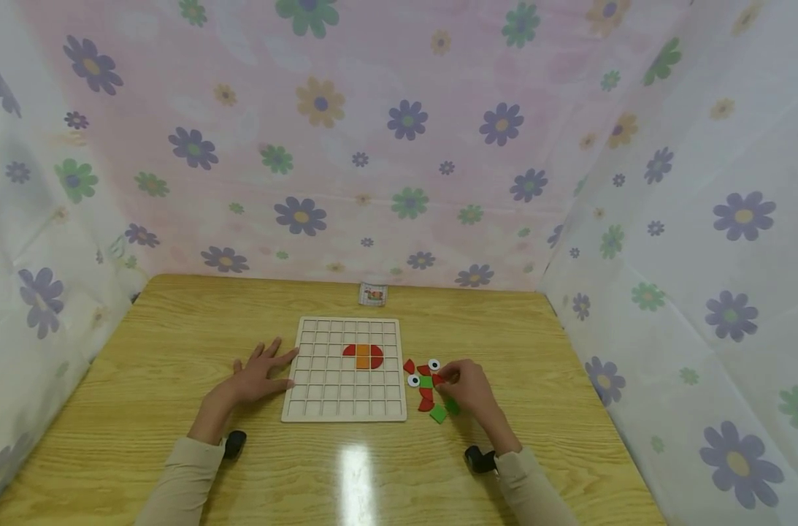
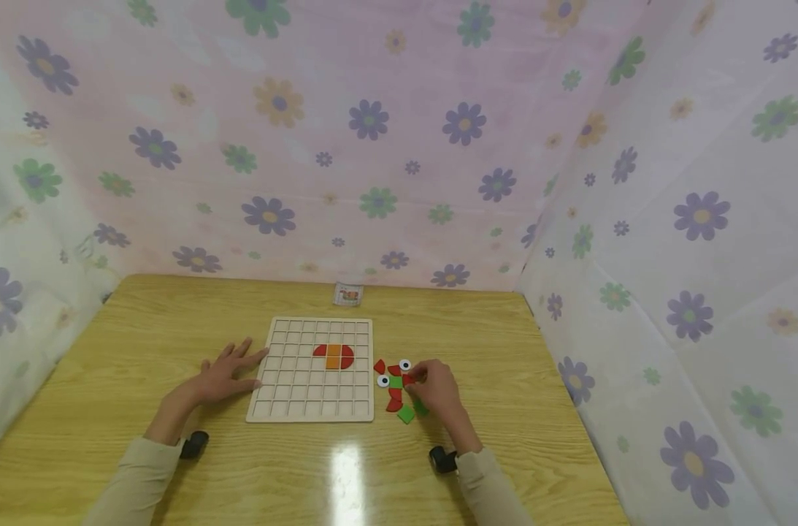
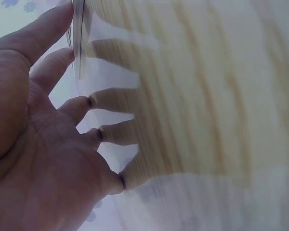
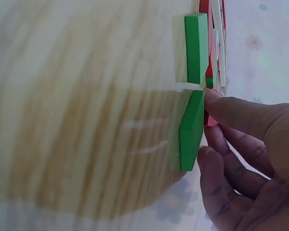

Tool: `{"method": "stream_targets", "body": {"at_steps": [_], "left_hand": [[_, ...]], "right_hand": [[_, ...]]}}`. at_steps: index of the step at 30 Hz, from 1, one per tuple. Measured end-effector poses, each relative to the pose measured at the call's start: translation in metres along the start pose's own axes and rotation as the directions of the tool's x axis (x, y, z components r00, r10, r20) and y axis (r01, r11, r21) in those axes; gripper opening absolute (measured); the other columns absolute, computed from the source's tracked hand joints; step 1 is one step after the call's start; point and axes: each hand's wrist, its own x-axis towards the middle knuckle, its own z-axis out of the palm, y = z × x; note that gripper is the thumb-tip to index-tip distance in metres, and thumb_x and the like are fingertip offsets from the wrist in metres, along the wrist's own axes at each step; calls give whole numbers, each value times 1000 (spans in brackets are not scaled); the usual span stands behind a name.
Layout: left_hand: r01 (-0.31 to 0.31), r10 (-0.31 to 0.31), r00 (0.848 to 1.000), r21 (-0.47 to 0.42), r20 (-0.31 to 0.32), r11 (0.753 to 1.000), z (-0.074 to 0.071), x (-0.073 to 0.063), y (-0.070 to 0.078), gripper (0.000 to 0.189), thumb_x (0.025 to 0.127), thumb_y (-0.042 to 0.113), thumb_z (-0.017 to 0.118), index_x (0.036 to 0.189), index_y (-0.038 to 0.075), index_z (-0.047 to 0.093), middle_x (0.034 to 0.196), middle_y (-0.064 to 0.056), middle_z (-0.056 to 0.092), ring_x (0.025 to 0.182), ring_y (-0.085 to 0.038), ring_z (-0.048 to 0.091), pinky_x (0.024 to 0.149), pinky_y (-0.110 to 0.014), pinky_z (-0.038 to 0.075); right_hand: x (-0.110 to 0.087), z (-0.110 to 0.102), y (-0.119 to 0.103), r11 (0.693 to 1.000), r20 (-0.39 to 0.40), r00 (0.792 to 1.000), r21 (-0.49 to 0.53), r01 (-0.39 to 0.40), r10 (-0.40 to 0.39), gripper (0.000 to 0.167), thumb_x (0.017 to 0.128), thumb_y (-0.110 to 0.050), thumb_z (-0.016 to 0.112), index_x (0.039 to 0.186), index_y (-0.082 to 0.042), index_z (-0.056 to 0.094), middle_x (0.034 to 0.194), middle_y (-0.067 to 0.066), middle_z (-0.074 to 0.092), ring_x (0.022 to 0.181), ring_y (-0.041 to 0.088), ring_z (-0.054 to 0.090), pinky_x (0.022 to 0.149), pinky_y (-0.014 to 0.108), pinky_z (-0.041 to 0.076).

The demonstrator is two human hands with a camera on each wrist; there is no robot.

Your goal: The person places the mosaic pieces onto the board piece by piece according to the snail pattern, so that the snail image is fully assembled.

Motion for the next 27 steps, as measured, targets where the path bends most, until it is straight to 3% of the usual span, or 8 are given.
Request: {"method": "stream_targets", "body": {"at_steps": [8,27], "left_hand": [[0,0,1000,10,2,1000,-1,-1,0,71,100,34,66,158,6,36,165,-34,5,147,-62,-6,100,-88,-7],[-6,6,1000,0,5,1000,-1,-2,4,71,99,33,67,157,5,37,165,-34,6,147,-62,-4,99,-89,-4]], "right_hand": [[3,3,3,995,-3,999,93,32,-32,7,89,0,76,96,-2,75,82,3,71,74,14,65,67,31,55],[-2,2,4,994,21,999,107,37,-39,14,93,0,70,105,2,77,89,7,73,76,13,63,68,29,52]]}}
